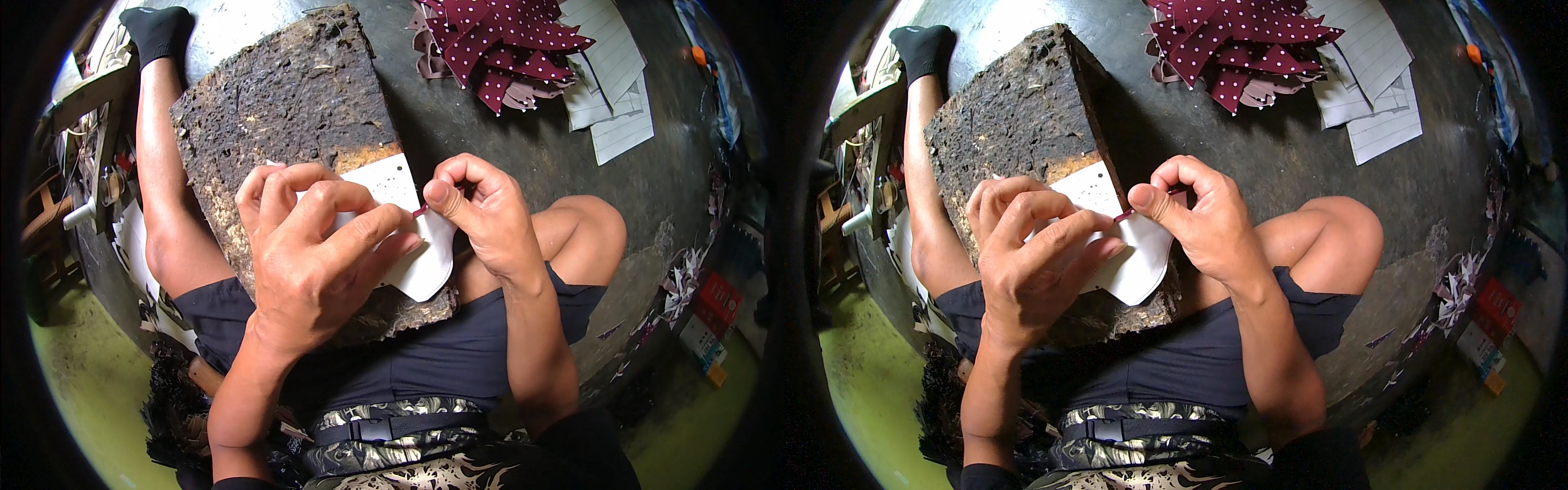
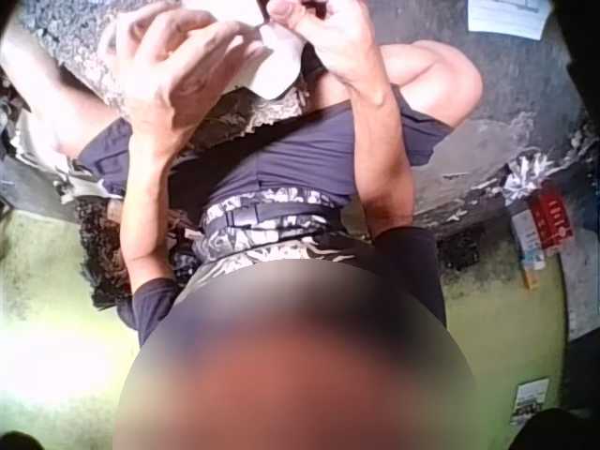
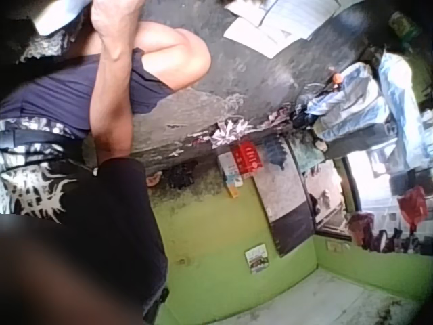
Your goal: The person assembles small leather pieces by hand, aligning a white backing with a maroon polka-dotted leather piece and pressing them together. The person repeatedly picks up new pieces, aligns them, and sets the assembled units aside.
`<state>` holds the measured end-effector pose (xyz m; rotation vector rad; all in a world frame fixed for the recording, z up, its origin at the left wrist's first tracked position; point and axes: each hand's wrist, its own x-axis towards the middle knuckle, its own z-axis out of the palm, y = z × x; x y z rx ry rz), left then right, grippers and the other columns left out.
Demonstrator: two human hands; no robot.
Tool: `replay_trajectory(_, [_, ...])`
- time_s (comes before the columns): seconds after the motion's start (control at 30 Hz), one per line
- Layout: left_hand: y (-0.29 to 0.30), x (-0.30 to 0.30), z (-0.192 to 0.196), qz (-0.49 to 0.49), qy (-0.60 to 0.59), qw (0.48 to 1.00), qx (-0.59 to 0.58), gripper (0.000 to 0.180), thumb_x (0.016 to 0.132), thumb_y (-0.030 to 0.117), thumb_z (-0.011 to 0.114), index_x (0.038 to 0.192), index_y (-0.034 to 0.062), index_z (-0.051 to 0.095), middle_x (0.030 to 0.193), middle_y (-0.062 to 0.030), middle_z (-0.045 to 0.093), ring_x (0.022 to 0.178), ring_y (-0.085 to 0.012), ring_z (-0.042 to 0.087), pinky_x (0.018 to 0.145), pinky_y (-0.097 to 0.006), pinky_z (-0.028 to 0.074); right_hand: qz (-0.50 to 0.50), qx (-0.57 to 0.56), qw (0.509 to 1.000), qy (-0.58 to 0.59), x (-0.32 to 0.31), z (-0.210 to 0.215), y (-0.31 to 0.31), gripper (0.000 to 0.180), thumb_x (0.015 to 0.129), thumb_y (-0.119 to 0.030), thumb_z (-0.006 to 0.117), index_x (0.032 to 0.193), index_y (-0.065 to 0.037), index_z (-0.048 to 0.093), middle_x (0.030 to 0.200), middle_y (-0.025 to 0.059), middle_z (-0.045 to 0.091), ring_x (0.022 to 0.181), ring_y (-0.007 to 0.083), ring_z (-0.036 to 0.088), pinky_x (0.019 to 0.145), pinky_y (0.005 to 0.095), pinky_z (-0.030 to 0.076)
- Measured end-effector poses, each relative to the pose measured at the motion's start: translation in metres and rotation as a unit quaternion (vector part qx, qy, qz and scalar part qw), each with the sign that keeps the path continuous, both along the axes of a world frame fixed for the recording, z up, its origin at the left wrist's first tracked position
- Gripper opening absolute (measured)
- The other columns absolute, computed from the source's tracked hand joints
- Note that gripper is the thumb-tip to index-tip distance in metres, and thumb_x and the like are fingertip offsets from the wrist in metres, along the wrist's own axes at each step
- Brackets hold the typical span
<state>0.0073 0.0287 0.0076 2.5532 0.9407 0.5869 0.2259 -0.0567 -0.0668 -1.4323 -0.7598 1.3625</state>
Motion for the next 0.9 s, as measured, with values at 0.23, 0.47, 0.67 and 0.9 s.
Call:
replay_trajectory(0.23, [-0.001,0.002,0.001,0.002,-0.005,1.000,0.004,0.023,0.081,0.031,0.097,0.101,0.0264,0.087,0.100,0.0059,0.069,0.106,-0.0235,0.066,0.109,-0.053,0.042,0.008,0.125,0.944,-0.305,-0.005,0.020,0.002,0.039,0.104,-0.039,0.089,0.104,-0.003,0.075,0.123,0.0160,0.071,0.105,0.0196,0.068,0.094,0.0340,0.055])
replay_trajectory(0.47, [0.003,0.000,0.004,-0.010,-0.009,1.000,-0.011,0.024,0.080,0.028,0.098,0.101,0.0257,0.087,0.100,0.0057,0.069,0.103,-0.0237,0.066,0.103,-0.051,0.043,0.044,0.078,0.993,-0.082,-0.001,0.021,0.007,0.032,0.103,-0.032,0.091,0.106,-0.003,0.077,0.130,0.0141,0.070,0.117,0.0194,0.067,0.100,0.0351,0.055])
replay_trajectory(0.67, [0.004,-0.002,0.002,-0.022,-0.014,1.000,-0.012,0.025,0.080,0.028,0.098,0.101,0.0244,0.087,0.100,0.0062,0.069,0.101,-0.0222,0.066,0.098,-0.048,0.044,0.065,0.068,0.994,-0.064,0.007,0.016,0.009,0.026,0.103,-0.026,0.091,0.104,-0.005,0.077,0.133,0.0118,0.069,0.124,0.0179,0.063,0.105,0.0337,0.051])
replay_trajectory(0.9, [0.005,-0.004,0.002,-0.029,-0.022,0.999,-0.022,0.025,0.080,0.027,0.098,0.102,0.0238,0.088,0.100,0.0066,0.070,0.098,-0.0213,0.066,0.096,-0.046,0.045,0.120,0.064,0.982,-0.133,0.020,0.023,0.016,0.025,0.100,-0.024,0.092,0.102,-0.004,0.076,0.135,0.0122,0.068,0.129,0.0191,0.062,0.108,0.0328,0.049])
